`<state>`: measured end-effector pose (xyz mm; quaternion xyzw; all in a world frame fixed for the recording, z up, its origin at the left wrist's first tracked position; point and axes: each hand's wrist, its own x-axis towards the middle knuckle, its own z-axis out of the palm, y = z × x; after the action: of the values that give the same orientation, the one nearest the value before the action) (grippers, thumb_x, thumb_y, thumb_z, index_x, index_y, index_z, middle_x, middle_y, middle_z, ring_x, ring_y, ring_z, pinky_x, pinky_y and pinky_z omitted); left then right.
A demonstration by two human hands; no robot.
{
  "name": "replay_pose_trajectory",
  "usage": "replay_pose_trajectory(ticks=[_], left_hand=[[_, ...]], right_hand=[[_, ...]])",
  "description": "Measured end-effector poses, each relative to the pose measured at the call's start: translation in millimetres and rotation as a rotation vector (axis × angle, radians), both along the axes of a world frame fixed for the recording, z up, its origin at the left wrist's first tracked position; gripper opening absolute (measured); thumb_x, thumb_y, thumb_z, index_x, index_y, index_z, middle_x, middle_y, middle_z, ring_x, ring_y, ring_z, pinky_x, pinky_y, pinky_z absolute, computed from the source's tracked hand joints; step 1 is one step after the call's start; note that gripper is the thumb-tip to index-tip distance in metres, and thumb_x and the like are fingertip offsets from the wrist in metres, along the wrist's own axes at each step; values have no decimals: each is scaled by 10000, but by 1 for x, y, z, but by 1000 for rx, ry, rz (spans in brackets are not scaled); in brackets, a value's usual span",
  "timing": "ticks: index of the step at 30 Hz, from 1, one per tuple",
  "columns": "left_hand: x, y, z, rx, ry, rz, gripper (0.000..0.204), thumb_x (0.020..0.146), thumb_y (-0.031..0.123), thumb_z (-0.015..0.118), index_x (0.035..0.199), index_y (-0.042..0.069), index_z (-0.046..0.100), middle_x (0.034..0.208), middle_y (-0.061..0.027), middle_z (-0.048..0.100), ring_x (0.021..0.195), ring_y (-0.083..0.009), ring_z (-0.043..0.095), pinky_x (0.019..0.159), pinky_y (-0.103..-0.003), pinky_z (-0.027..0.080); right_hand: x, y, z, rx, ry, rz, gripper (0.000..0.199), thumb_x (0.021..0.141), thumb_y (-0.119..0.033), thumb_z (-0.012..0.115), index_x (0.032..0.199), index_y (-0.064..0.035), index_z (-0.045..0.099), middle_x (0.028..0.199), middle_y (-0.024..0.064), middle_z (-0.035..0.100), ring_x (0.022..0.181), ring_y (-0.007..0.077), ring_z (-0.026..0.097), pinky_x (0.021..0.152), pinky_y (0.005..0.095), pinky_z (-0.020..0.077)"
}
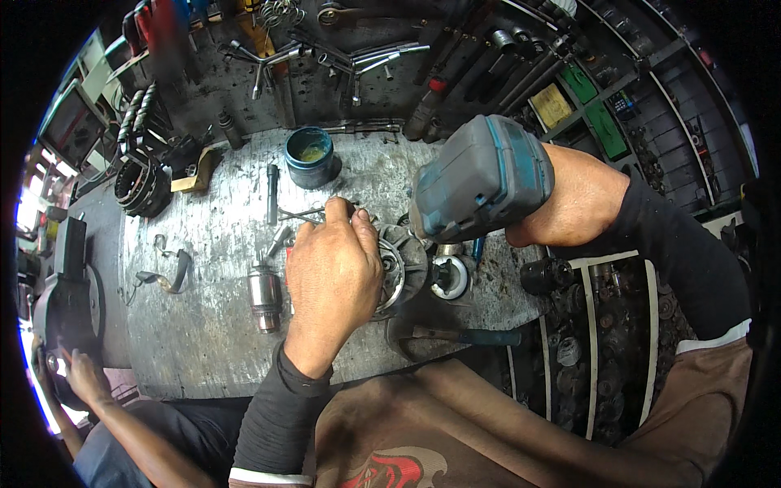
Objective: The person assembles a mechanical component on a workbench, inserting small parts into a circular housing, applying grease, and using a power drill and screwdriver to secure components.
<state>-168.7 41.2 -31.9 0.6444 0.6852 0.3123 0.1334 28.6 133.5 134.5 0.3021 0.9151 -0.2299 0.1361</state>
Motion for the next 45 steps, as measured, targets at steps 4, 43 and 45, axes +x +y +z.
replay_pose_trajectory(ticks=[4, 43, 45], left_hand=[[0, -1, 0, -39, -3, 18, 270, 1078, 243, 529, 1045, -17, 597, 733, -228, 691, 774, -429, 652, 716, -533, 515], [10, -6, 3, -124, -91, 121, 433, 1123, 301, 473, 943, -3, 722, 784, -287, 666, 790, -485, 616, 743, -569, 478], [10, -7, 3, -136, -104, 124, 431, 1123, 301, 471, 949, -5, 721, 786, -290, 666, 793, -486, 619, 749, -570, 483]], right_hand=[[-4, 1, 4, -50, 39, 74, 812, 607, 119, 751, 1371, -151, 696, 1438, 107, 659, 1412, 300, 565, 1243, 476, 425], [-15, 21, -30, 23, 197, 261, 725, 667, 144, 760, 1337, -129, 705, 1405, 108, 672, 1385, 289, 587, 1230, 457, 443], [-17, 22, -31, 19, 193, 265, 721, 669, 145, 761, 1334, -128, 706, 1403, 107, 673, 1384, 289, 588, 1229, 457, 444]])
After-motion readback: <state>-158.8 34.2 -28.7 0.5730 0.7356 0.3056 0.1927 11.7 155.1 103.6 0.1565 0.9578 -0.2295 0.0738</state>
